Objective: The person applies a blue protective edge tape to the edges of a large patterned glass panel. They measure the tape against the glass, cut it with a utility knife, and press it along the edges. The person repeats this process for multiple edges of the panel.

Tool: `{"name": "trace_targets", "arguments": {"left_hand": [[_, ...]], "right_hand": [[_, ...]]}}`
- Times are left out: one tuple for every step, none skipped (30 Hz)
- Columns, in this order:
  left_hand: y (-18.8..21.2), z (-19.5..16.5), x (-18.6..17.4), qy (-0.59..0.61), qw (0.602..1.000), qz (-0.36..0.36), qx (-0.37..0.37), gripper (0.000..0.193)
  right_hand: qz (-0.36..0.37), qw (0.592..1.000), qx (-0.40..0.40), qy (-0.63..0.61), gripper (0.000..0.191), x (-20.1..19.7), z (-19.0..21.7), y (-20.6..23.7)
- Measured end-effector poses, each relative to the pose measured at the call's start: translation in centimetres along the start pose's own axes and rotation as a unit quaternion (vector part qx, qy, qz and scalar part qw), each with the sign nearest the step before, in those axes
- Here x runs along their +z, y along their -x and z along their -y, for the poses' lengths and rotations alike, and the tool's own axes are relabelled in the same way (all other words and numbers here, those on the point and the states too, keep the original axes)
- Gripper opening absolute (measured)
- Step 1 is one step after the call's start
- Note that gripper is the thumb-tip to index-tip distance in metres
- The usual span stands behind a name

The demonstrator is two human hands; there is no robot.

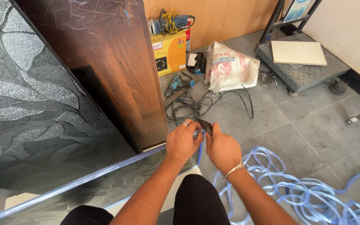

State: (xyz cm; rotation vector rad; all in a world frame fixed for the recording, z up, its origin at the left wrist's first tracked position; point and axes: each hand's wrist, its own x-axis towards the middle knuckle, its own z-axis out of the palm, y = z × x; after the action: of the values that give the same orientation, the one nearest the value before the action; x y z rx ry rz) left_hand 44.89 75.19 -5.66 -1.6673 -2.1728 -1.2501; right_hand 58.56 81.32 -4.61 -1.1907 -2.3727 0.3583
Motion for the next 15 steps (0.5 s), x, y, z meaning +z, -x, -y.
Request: {"name": "trace_targets", "arguments": {"left_hand": [[0.0,0.0,-0.1,0.003,1.000,0.003,-0.002,0.011],[-0.1,-0.1,-0.2,0.003,1.000,0.011,-0.007,0.011],[-0.1,-0.2,-0.4,0.002,1.000,0.016,-0.012,0.012],[-0.2,-0.3,-0.5,0.000,1.000,0.020,-0.020,0.012],[-0.3,-0.4,-0.6,0.008,1.000,0.016,-0.020,0.012],[-0.3,-0.6,-0.7,0.018,0.999,0.015,-0.023,0.012],[-0.2,-0.7,-0.8,0.028,0.999,0.016,-0.025,0.012],[-0.2,-0.7,-0.9,0.024,0.998,0.031,-0.040,0.014],[-0.3,-0.7,-0.9,0.019,0.997,0.043,-0.054,0.015],[-0.3,-0.7,-0.9,0.014,0.996,0.054,-0.068,0.017],[-0.3,-0.6,-0.9,0.014,0.996,0.055,-0.068,0.017],[-0.4,-0.5,-0.8,0.013,0.996,0.057,-0.068,0.017],[-0.3,-0.4,-0.7,0.012,0.996,0.059,-0.070,0.016],[-0.3,-0.3,-0.6,0.014,0.997,0.048,-0.058,0.016],[-0.3,-0.2,-0.4,0.015,0.998,0.037,-0.046,0.017]], "right_hand": [[0.003,1.000,0.016,-0.008,0.033,-0.2,-0.4,-0.4],[0.003,0.999,0.033,-0.016,0.033,-0.3,-0.8,-1.1],[0.009,0.994,0.064,-0.087,0.032,-0.5,-1.4,-1.9],[0.017,0.983,0.092,-0.159,0.030,-0.6,-2.0,-2.6],[0.030,0.965,0.121,-0.230,0.029,-0.7,-2.6,-3.1],[0.077,0.947,0.119,-0.287,0.028,-0.5,-3.0,-3.8],[0.124,0.924,0.118,-0.343,0.028,-0.2,-3.4,-4.6],[0.167,0.895,0.116,-0.397,0.027,0.1,-3.7,-5.2],[0.179,0.894,0.103,-0.396,0.027,0.2,-4.1,-5.7],[0.191,0.894,0.090,-0.396,0.026,0.4,-4.4,-6.3],[0.204,0.892,0.077,-0.395,0.026,0.4,-4.7,-6.7],[0.195,0.900,0.053,-0.387,0.026,0.4,-4.9,-6.9],[0.188,0.906,0.030,-0.378,0.026,0.2,-5.0,-7.1],[0.180,0.912,0.007,-0.370,0.026,0.0,-5.0,-7.1],[0.171,0.930,0.017,-0.326,0.026,-0.4,-4.9,-7.0]]}}
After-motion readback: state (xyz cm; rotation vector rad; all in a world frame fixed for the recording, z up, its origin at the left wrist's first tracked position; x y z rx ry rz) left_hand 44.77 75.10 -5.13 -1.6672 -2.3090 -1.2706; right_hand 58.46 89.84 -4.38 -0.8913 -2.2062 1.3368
